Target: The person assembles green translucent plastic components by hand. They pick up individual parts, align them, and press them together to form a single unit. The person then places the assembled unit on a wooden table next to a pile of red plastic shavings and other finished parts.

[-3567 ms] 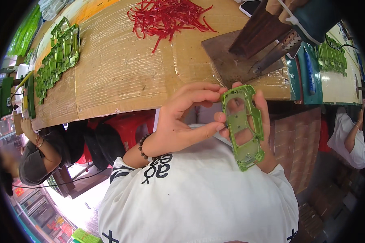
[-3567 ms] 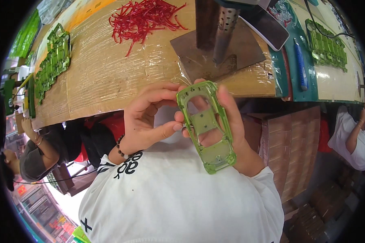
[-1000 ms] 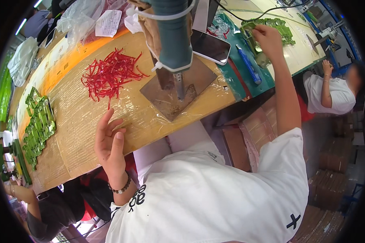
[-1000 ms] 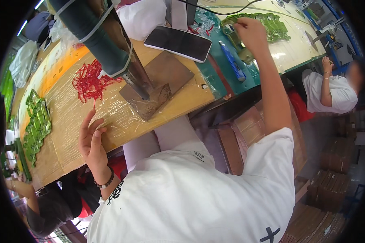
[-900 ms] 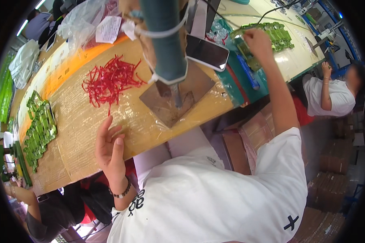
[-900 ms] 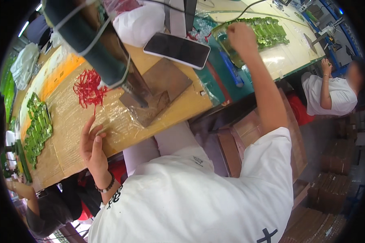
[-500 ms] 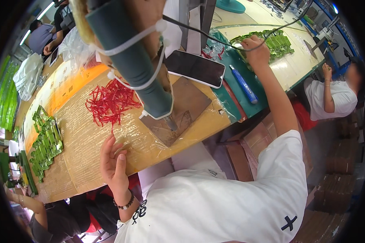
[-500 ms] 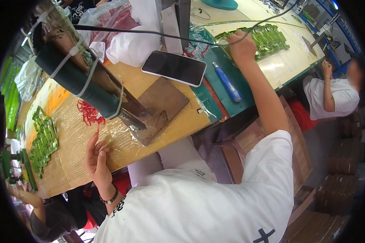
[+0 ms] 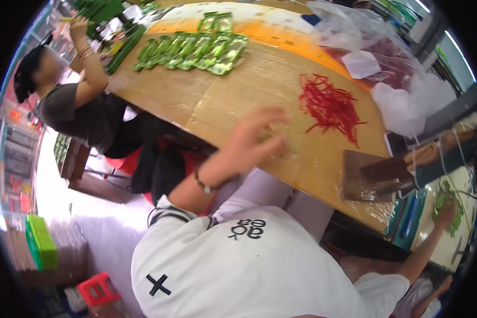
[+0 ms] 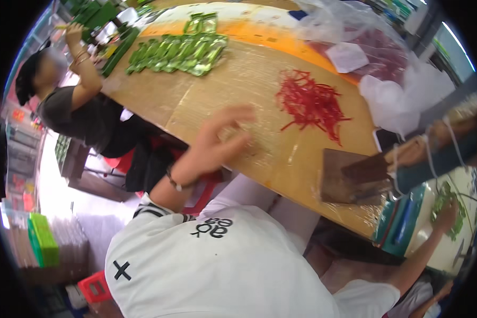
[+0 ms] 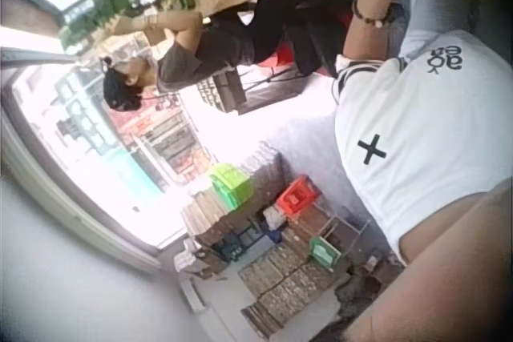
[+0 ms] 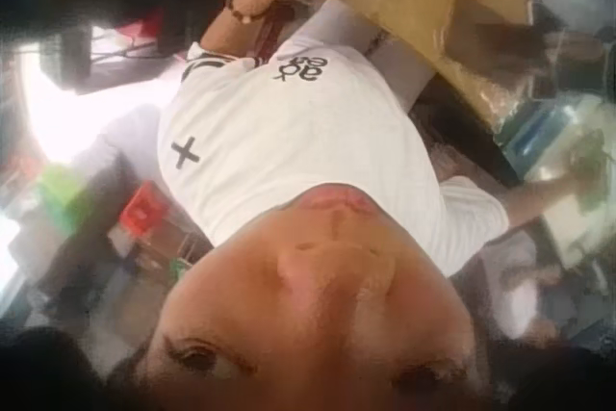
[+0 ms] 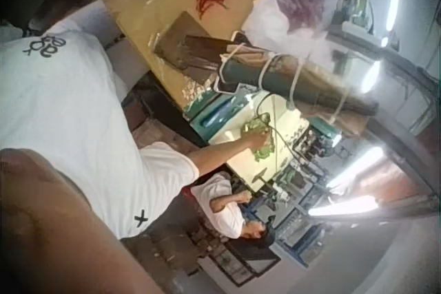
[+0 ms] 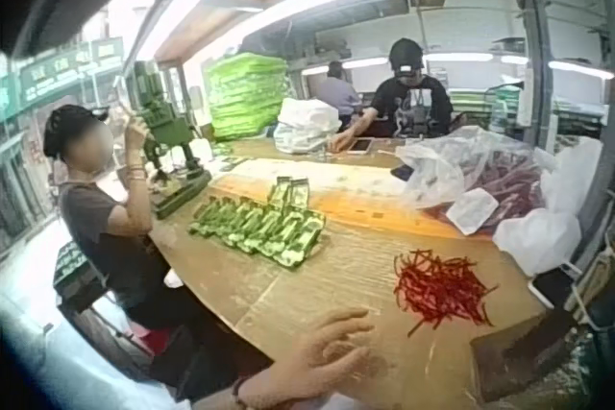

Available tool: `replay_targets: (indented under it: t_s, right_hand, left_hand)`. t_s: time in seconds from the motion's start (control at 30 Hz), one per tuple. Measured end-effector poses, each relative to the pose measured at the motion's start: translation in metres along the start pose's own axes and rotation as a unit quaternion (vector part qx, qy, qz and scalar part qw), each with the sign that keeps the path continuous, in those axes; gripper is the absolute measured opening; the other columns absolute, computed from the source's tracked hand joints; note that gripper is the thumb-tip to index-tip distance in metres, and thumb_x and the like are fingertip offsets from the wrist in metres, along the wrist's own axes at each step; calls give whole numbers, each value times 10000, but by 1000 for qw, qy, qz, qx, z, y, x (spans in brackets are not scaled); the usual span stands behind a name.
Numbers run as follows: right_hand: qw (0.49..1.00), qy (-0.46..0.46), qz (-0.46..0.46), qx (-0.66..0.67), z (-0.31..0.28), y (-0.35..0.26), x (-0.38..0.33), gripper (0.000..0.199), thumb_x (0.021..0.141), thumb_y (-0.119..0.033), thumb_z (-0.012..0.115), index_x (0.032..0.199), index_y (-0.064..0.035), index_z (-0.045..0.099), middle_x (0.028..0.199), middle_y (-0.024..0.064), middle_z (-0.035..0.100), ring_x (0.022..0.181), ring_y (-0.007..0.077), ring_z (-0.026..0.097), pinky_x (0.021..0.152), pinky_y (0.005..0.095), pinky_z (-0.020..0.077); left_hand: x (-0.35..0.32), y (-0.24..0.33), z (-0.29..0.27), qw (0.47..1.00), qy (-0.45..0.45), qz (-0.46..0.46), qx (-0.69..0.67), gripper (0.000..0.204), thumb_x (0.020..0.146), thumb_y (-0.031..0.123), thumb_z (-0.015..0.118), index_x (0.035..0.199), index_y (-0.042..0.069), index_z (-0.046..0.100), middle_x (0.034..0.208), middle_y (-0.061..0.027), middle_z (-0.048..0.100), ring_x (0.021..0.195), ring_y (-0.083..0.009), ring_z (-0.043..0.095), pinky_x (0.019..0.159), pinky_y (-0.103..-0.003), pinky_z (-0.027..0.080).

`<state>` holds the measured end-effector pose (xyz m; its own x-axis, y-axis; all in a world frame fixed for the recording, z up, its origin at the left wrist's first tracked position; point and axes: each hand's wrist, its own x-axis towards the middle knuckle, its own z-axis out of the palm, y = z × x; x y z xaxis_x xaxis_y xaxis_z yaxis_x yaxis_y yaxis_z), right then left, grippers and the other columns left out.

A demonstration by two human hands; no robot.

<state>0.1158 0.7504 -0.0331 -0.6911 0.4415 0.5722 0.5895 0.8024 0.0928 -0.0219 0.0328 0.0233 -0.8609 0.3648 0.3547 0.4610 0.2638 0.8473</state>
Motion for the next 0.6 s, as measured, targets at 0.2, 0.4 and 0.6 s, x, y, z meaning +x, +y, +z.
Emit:
replay_targets:
  t_s: [0.2,0.4,0.6]
  right_hand:
    - [959,-75,155,224,-180,-17,-121,390,909,-240,468,1194,24,503,1189,162,533,1084,263,511,945,306,363]
    - [863,-289,-102,401,-297,-161,-241,423,819,-321,595,1097,-4,559,844,92,621,801,200,571,713,302,410]
    - [635,-431,-294,569,-276,-313,-199,447,641,-236,748,997,-4,610,780,90,635,672,236,615,607,301,462]
  left_hand:
    - [94,-135,-200,850,205,-57,481,578,782,521,544,1190,111,531,1245,-239,456,1199,-373,385,978,-430,324]
    - [147,-235,-311,805,228,-296,461,834,694,783,354,1364,287,313,1358,-241,315,1256,-385,300,1036,-487,187]
    - [172,-225,-282,846,128,-260,447,855,605,836,392,1329,385,340,1354,-223,325,1250,-369,323,994,-553,207]
